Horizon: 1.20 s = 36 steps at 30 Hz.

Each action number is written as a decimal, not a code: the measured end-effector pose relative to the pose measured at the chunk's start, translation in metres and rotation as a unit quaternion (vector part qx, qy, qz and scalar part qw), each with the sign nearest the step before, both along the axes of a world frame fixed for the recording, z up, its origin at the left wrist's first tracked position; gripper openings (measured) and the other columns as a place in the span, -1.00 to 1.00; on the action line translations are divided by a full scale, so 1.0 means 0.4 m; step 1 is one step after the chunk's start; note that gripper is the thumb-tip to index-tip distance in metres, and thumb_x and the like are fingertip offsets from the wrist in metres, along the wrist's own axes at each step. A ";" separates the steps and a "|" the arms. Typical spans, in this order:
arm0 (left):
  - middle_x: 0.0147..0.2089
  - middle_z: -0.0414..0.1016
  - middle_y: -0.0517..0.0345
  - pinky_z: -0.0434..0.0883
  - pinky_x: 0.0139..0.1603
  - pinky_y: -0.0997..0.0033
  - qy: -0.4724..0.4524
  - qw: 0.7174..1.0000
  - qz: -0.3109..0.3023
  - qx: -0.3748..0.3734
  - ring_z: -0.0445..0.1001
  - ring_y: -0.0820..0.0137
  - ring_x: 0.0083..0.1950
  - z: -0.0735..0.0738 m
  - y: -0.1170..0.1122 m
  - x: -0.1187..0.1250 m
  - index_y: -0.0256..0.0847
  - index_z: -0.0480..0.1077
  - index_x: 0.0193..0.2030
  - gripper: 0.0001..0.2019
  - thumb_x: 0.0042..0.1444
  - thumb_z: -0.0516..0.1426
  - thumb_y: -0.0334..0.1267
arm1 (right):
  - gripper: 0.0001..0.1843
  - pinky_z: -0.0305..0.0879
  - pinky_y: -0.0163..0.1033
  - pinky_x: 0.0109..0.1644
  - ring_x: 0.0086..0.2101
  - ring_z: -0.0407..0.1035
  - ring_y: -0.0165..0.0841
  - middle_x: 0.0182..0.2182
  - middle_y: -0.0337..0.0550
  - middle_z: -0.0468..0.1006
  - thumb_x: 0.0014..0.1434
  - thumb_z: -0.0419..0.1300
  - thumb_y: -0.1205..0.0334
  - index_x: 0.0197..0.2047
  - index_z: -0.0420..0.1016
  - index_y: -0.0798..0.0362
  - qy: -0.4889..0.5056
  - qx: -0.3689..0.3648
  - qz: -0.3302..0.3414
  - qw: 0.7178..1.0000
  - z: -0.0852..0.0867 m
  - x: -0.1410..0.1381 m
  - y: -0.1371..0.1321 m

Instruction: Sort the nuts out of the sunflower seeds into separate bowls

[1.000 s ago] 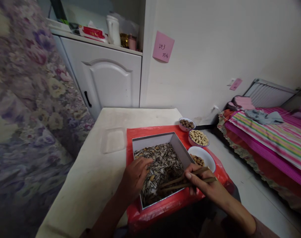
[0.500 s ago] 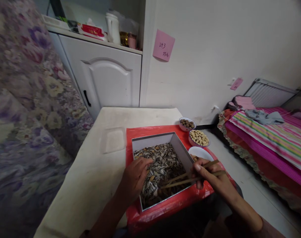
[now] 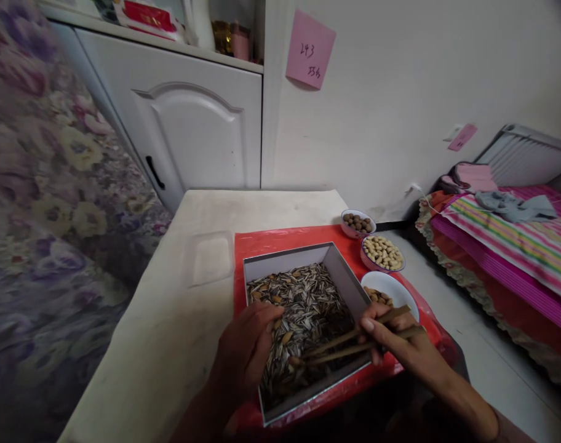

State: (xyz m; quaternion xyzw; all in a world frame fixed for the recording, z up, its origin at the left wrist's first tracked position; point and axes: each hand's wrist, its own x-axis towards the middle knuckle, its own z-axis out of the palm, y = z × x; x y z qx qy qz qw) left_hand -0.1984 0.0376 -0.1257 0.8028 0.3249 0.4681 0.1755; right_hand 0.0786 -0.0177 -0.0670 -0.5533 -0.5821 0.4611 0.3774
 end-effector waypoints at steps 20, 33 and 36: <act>-0.11 0.52 0.12 0.43 -0.10 0.50 -0.005 0.999 0.000 -0.031 0.51 0.44 -0.10 0.011 -0.001 0.008 -0.16 0.39 0.02 -0.68 0.20 0.00 -0.52 | -0.65 0.27 -0.39 -0.54 -0.62 0.38 -0.47 -0.53 -0.23 0.49 0.29 0.17 0.00 -0.39 0.50 0.09 0.027 -0.004 -0.009 1.000 -0.027 0.003 0.007; -0.13 0.51 0.14 0.41 -0.09 0.50 0.017 1.000 -0.007 0.008 0.51 0.44 -0.12 0.000 0.013 0.003 -0.13 0.35 0.04 -0.71 0.25 -0.02 -0.47 | -0.75 0.29 -0.34 -0.54 -0.64 0.32 -0.44 -0.52 -0.20 0.53 0.21 0.25 0.04 -0.32 0.53 0.06 0.109 0.130 -0.229 0.959 0.060 0.188 -0.077; -0.11 0.52 0.15 0.41 -0.07 0.48 0.025 1.000 0.002 0.005 0.51 0.42 -0.10 -0.003 0.017 0.002 -0.11 0.36 0.04 -0.73 0.27 -0.01 -0.44 | -0.80 0.31 -0.36 -0.50 -0.58 0.35 -0.41 -0.53 -0.18 0.54 0.13 0.32 0.07 -0.33 0.56 0.03 0.091 0.186 -0.309 0.928 0.100 0.248 -0.126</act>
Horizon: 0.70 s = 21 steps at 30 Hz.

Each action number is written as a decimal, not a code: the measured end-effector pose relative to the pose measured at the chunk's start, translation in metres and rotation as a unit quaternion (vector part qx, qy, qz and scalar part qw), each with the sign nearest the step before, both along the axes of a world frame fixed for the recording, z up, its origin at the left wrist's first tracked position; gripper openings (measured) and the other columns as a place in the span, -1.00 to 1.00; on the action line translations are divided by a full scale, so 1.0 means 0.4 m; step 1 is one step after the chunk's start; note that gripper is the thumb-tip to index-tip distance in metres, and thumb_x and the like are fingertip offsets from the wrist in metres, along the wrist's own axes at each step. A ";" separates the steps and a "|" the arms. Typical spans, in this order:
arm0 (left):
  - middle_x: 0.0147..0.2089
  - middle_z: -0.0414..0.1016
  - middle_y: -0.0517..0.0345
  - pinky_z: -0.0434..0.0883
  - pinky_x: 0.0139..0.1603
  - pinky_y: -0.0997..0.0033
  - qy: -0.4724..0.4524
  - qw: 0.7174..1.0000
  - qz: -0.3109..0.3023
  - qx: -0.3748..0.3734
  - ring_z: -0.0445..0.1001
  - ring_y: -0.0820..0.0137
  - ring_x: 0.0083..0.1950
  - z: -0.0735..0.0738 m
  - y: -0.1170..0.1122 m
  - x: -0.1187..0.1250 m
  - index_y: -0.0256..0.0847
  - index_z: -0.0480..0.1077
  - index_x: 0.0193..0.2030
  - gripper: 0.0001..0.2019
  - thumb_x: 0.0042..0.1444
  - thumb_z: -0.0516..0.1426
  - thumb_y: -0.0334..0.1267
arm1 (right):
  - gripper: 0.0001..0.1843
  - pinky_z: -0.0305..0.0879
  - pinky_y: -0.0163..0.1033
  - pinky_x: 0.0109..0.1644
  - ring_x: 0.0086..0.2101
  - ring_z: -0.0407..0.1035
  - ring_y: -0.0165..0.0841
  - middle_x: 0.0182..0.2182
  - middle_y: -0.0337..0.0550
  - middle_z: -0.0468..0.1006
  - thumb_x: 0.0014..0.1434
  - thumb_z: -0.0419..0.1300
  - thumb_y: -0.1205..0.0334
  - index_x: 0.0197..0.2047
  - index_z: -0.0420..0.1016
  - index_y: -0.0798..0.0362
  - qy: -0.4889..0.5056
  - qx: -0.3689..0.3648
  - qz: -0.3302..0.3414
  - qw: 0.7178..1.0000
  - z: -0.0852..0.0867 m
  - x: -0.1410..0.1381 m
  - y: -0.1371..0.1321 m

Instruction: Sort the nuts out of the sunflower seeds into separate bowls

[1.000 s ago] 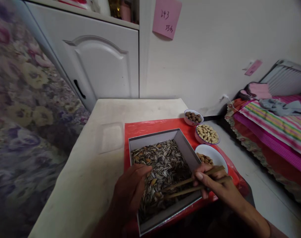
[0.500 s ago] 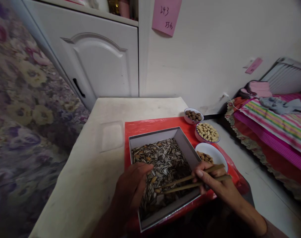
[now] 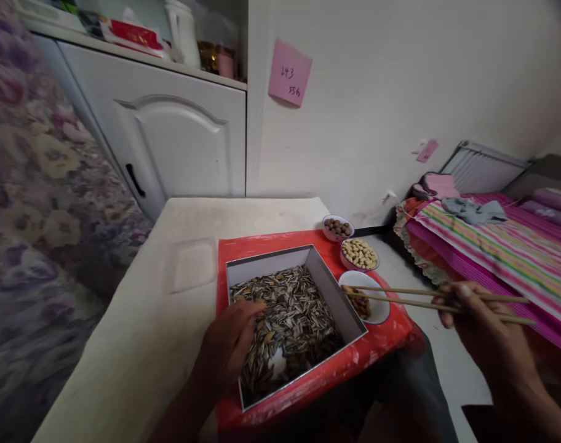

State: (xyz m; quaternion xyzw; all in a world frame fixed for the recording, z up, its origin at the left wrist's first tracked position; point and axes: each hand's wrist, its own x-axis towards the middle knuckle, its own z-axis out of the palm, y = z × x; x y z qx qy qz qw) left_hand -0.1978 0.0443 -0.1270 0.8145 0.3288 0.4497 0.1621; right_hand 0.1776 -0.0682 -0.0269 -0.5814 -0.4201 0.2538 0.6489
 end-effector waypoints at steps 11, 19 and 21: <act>-0.09 0.56 0.12 0.43 0.00 0.43 0.001 1.000 0.011 0.018 0.53 0.38 -0.04 -0.001 0.001 -0.001 -0.13 0.40 0.02 -0.74 0.28 -0.01 -0.40 | -0.71 0.36 -0.32 -0.52 -0.58 0.38 -0.38 -0.49 -0.14 0.58 0.14 0.29 -0.05 -0.31 0.60 0.03 -0.013 -0.017 0.031 0.999 0.007 0.011 -0.017; -0.13 0.55 0.10 0.45 -0.07 0.42 -0.014 1.000 -0.003 0.008 0.54 0.39 -0.10 0.012 -0.013 0.001 -0.15 0.38 0.02 -0.72 0.25 -0.02 -0.45 | -0.54 0.28 -0.36 -0.56 -0.61 0.36 -0.42 -0.55 -0.15 0.54 0.24 0.17 -0.13 -0.36 0.56 0.13 -0.067 -0.175 0.299 0.936 -0.015 -0.139 0.159; -0.14 0.54 0.11 0.45 -0.09 0.45 -0.018 1.000 -0.009 0.004 0.53 0.41 -0.10 0.012 -0.015 0.001 -0.15 0.38 0.02 -0.71 0.24 -0.02 -0.47 | -0.52 0.21 -0.39 -0.60 -0.66 0.30 -0.47 -0.58 -0.19 0.51 0.24 0.17 -0.15 -0.36 0.55 0.14 -0.077 -0.201 0.322 0.922 -0.028 -0.157 0.196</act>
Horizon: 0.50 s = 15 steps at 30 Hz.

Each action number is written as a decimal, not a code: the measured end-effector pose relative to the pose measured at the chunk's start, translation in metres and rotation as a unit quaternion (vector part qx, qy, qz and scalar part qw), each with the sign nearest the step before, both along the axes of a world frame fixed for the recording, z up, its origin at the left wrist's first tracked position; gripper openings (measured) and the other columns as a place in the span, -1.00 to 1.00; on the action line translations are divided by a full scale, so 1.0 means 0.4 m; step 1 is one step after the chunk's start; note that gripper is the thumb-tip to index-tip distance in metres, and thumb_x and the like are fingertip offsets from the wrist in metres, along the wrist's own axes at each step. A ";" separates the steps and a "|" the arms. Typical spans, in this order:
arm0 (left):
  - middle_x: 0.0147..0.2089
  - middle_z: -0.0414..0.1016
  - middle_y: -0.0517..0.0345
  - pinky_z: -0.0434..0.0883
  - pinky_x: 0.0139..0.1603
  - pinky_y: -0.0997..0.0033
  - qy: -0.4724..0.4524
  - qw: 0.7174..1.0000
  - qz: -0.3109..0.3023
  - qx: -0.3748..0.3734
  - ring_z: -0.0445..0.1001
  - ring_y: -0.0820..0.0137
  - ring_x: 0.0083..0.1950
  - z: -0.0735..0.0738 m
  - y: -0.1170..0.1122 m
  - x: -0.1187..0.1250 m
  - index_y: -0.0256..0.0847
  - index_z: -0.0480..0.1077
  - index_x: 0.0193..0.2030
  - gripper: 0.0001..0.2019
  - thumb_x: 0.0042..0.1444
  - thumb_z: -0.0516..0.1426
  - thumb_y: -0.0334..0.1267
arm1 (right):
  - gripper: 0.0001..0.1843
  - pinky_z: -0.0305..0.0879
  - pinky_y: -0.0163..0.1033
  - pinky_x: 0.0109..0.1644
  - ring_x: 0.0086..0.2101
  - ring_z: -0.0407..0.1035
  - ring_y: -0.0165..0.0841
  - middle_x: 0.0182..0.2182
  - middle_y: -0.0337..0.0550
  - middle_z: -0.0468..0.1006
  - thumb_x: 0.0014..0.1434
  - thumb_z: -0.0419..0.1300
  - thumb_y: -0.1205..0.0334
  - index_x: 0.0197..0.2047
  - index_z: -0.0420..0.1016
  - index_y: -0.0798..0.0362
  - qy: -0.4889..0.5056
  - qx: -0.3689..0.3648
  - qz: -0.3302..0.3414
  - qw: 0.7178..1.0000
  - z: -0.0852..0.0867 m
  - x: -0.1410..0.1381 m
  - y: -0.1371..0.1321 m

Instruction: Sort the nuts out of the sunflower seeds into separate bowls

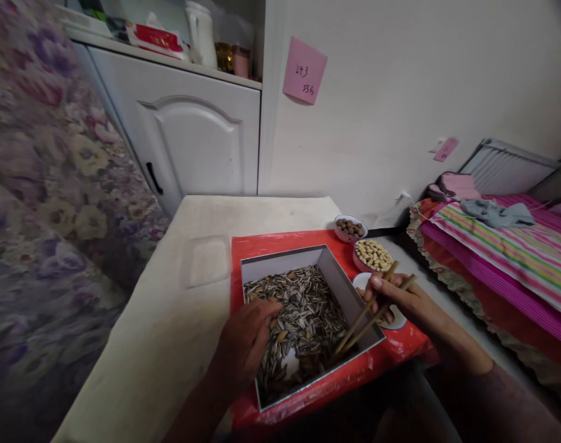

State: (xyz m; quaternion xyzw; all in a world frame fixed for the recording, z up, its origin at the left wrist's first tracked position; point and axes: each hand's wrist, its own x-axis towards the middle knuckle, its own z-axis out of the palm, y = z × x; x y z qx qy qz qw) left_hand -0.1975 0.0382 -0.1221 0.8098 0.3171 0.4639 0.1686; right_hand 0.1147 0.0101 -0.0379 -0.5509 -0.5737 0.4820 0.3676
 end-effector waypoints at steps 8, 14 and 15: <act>-0.09 0.53 0.11 0.41 -0.06 0.47 -0.012 0.999 0.021 -0.040 0.51 0.41 -0.07 -0.005 -0.009 0.008 -0.13 0.39 0.03 -0.69 0.23 -0.01 -0.48 | -0.54 0.25 -0.42 -0.58 -0.63 0.35 -0.51 -0.48 -0.17 0.54 0.28 0.15 -0.09 -0.36 0.60 0.14 0.008 -0.038 0.056 0.998 -0.063 -0.020 0.042; -0.11 0.54 0.10 0.44 -0.08 0.44 -0.017 0.997 0.038 -0.063 0.52 0.40 -0.10 0.006 -0.014 0.016 -0.10 0.40 0.00 -0.71 0.26 -0.03 -0.43 | -0.65 0.35 -0.34 -0.47 -0.53 0.42 -0.41 -0.38 -0.12 0.59 0.27 0.19 -0.03 -0.31 0.61 0.08 0.019 0.014 -0.040 0.999 -0.076 0.022 0.017; -0.12 0.54 0.08 0.44 -0.09 0.42 -0.017 0.997 0.039 -0.064 0.52 0.39 -0.11 0.007 -0.014 0.017 -0.10 0.40 0.00 -0.72 0.26 -0.03 -0.41 | -0.66 0.36 -0.32 -0.44 -0.52 0.42 -0.39 -0.38 -0.12 0.59 0.28 0.18 -0.02 -0.29 0.61 0.07 0.018 0.020 -0.063 0.998 -0.072 0.031 0.011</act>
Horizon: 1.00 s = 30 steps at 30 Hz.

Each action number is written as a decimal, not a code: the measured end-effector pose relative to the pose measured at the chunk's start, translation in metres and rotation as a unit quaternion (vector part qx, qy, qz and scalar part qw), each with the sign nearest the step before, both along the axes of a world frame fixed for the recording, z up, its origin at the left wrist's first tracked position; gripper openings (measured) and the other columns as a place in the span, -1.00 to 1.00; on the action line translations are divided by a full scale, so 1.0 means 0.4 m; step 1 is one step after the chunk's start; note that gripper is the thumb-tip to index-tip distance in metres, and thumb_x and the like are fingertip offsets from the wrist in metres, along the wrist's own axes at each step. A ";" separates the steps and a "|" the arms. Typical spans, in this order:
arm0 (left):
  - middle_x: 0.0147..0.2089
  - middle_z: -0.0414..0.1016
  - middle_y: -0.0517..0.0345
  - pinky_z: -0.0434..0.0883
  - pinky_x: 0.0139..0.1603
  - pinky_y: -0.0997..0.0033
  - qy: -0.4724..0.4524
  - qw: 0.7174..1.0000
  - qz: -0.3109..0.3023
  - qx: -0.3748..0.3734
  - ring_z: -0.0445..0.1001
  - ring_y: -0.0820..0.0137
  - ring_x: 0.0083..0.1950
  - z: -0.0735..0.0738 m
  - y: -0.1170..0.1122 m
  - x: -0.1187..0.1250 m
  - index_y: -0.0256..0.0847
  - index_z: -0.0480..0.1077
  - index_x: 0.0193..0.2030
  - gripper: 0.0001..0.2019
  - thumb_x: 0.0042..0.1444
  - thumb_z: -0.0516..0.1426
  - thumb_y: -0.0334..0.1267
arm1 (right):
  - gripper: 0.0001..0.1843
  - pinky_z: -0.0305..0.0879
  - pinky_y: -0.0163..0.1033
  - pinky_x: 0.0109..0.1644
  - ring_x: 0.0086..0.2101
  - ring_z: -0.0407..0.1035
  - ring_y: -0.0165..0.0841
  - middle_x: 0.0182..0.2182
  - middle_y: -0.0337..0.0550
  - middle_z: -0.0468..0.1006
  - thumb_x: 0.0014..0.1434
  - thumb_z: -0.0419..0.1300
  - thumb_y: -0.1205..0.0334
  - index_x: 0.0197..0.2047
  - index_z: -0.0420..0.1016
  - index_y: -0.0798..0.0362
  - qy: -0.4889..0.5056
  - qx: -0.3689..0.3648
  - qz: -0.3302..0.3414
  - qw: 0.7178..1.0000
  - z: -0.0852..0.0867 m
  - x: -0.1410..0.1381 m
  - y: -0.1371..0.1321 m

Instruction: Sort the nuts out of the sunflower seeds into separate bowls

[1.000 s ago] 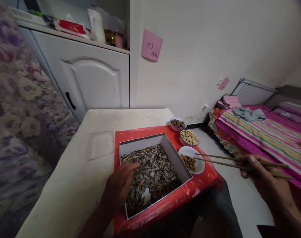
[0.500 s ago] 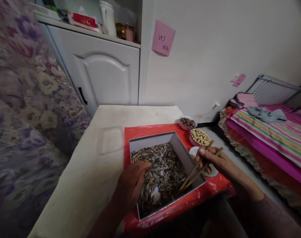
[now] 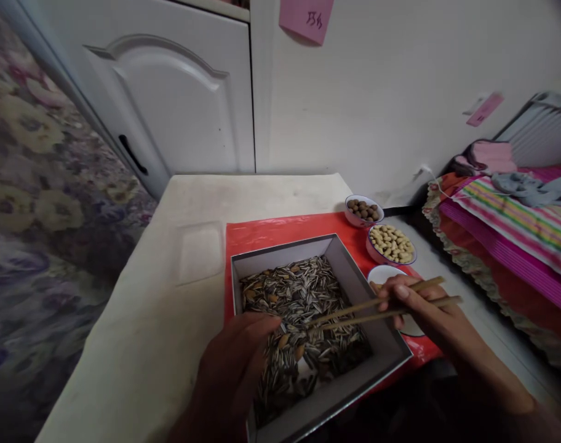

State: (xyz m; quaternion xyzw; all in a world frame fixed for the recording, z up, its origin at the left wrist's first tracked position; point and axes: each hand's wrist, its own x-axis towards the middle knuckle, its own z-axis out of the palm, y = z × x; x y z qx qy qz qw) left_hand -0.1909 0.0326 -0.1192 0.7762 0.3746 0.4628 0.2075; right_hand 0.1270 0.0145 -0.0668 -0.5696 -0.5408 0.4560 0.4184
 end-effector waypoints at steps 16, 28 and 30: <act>-0.13 0.54 0.09 0.45 -0.11 0.43 -0.012 1.000 0.000 -0.012 0.52 0.39 -0.13 0.003 -0.004 0.001 -0.11 0.42 -0.02 -0.72 0.24 -0.01 -0.43 | -0.70 0.39 -0.29 -0.51 -0.55 0.44 -0.33 -0.45 -0.12 0.57 0.25 0.21 -0.01 -0.35 0.62 -0.01 -0.016 0.000 -0.009 1.000 0.043 -0.016 -0.025; -0.13 0.54 0.09 0.46 -0.12 0.43 -0.017 1.000 -0.011 0.001 0.51 0.40 -0.13 0.005 -0.002 0.003 -0.13 0.42 -0.01 -0.72 0.25 -0.02 -0.44 | -0.77 0.40 -0.35 -0.46 -0.51 0.45 -0.41 -0.36 -0.14 0.60 0.28 0.20 0.08 -0.26 0.61 0.01 -0.013 -0.001 0.070 0.997 0.009 -0.096 -0.031; -0.12 0.53 0.10 0.45 -0.13 0.44 -0.018 1.000 -0.007 0.008 0.51 0.42 -0.13 0.005 -0.001 0.003 -0.13 0.42 -0.02 -0.71 0.24 -0.03 -0.45 | -0.80 0.41 -0.35 -0.47 -0.52 0.45 -0.41 -0.38 -0.16 0.58 0.27 0.21 0.08 -0.25 0.59 0.00 0.006 0.013 0.019 1.000 0.015 -0.074 -0.034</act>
